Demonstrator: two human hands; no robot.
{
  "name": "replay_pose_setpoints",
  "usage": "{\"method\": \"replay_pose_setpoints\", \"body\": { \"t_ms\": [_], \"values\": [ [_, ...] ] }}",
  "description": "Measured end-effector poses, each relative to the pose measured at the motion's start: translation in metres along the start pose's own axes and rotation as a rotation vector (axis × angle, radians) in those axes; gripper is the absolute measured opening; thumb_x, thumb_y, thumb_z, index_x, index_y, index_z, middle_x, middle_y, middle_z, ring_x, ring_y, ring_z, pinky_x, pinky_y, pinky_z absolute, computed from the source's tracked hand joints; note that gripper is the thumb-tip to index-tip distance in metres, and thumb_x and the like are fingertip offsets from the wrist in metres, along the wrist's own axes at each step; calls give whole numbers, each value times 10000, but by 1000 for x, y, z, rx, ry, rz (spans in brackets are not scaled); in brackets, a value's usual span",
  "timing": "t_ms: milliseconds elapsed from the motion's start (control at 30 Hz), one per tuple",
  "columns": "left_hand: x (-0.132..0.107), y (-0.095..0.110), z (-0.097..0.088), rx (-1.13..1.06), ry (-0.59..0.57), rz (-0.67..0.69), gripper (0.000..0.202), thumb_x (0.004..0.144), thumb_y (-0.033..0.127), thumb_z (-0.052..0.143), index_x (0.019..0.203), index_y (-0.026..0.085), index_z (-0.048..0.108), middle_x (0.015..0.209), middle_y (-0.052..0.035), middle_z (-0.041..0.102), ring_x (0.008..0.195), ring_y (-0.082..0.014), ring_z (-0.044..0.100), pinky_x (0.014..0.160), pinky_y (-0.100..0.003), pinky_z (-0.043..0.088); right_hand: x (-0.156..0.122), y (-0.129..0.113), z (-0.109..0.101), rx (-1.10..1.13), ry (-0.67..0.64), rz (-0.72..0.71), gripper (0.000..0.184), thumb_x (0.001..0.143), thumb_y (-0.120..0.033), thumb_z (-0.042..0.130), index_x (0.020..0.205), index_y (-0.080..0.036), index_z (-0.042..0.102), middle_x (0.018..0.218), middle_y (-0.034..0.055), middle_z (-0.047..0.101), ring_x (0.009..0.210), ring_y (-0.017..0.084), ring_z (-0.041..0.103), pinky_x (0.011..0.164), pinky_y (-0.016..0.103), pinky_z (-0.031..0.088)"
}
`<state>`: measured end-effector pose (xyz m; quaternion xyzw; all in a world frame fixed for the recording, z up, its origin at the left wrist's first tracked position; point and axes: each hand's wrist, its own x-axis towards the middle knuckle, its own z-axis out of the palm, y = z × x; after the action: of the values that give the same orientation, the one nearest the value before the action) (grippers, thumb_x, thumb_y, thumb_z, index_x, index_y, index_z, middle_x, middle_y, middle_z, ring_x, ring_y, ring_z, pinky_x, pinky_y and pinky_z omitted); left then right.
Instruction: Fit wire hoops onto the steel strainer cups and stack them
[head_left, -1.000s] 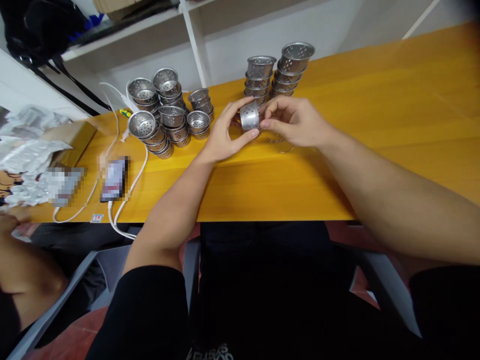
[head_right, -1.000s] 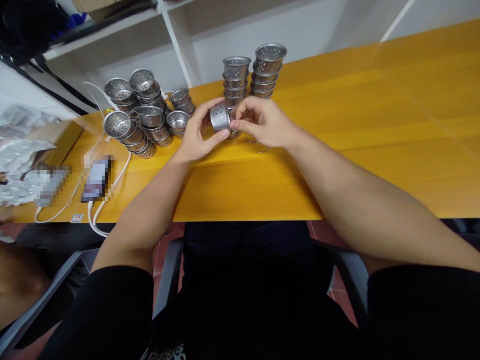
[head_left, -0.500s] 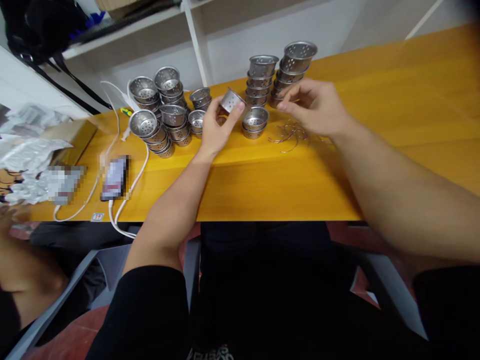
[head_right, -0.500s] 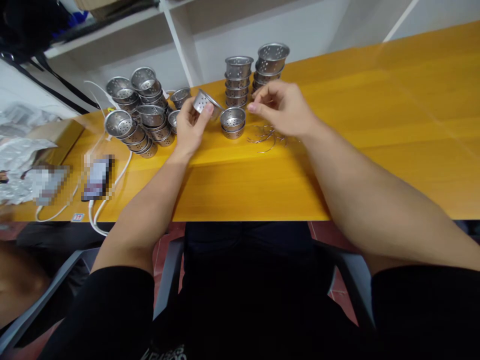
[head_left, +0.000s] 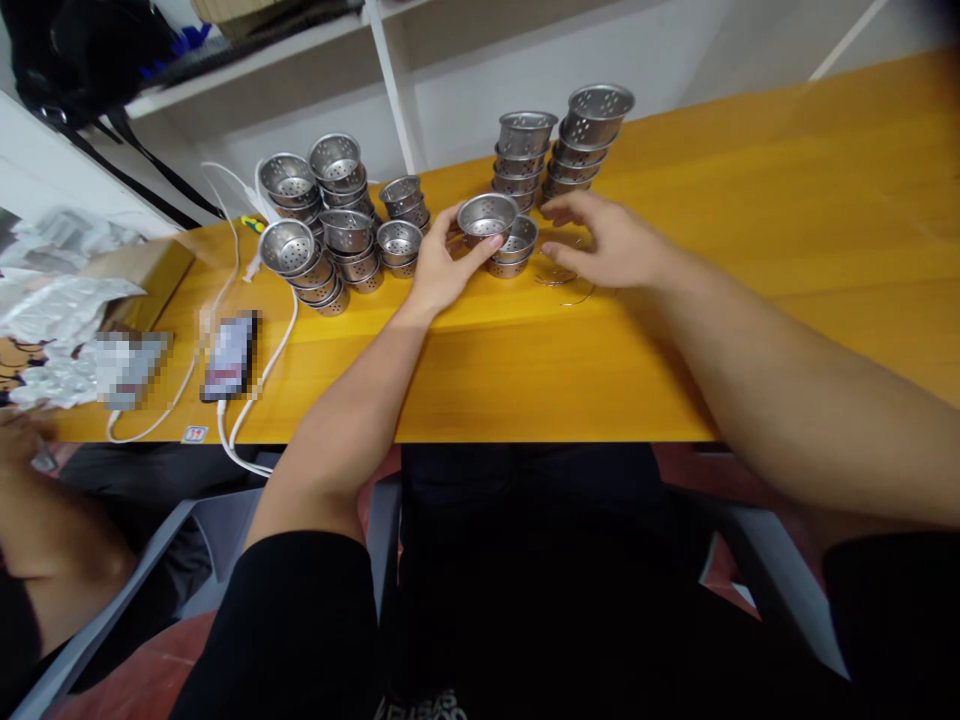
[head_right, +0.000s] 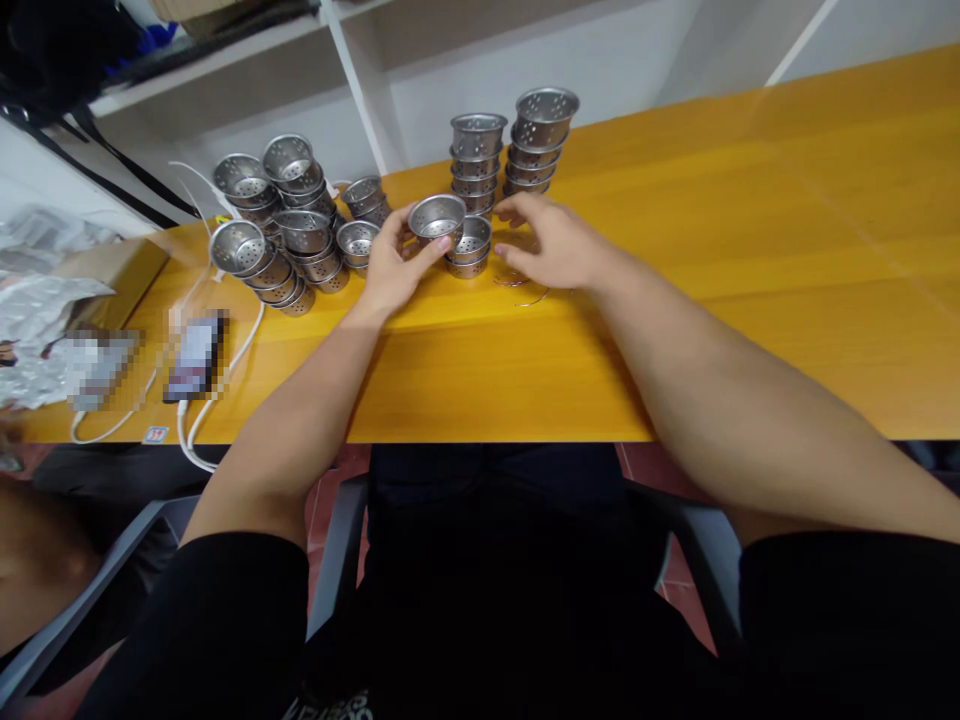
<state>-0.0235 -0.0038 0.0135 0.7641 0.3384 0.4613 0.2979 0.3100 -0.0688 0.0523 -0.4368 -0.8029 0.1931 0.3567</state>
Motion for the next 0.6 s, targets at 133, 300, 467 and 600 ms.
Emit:
{"method": "replay_pose_setpoints", "body": {
  "t_ms": [133,300,467,600],
  "values": [
    [-4,9,4,-7,-25,-13,840,1122,724,945,1781,327,608,1943,-193,692,1875,-403,657,1541,-630,617,-2,-21,12,79,-11,-70,767,1193,-848,839,1731,-311,736,1762,199,811,1574,534,779,1433,841,582],
    [-6,17,8,-38,-98,0,777,1163,640,882,1791,297,579,1928,-188,714,1858,-378,687,1596,-612,559,-2,-32,21,59,64,-122,784,1210,-874,777,1857,-443,678,1860,102,754,1588,525,764,1432,843,598],
    [-8,21,9,-93,-112,-27,783,1134,728,900,1724,289,631,1867,-182,758,1823,-406,711,1593,-642,563,0,-24,28,10,81,-115,684,1220,-841,730,1745,-411,818,1672,159,843,1578,577,760,1430,862,588],
    [-7,16,7,-141,-123,-38,826,1073,792,950,1642,258,682,1771,-217,806,1735,-437,767,1567,-692,587,1,-16,31,-1,111,-124,593,1257,-802,689,1681,-429,868,1621,159,862,1574,568,766,1414,839,617]
  ]
}}
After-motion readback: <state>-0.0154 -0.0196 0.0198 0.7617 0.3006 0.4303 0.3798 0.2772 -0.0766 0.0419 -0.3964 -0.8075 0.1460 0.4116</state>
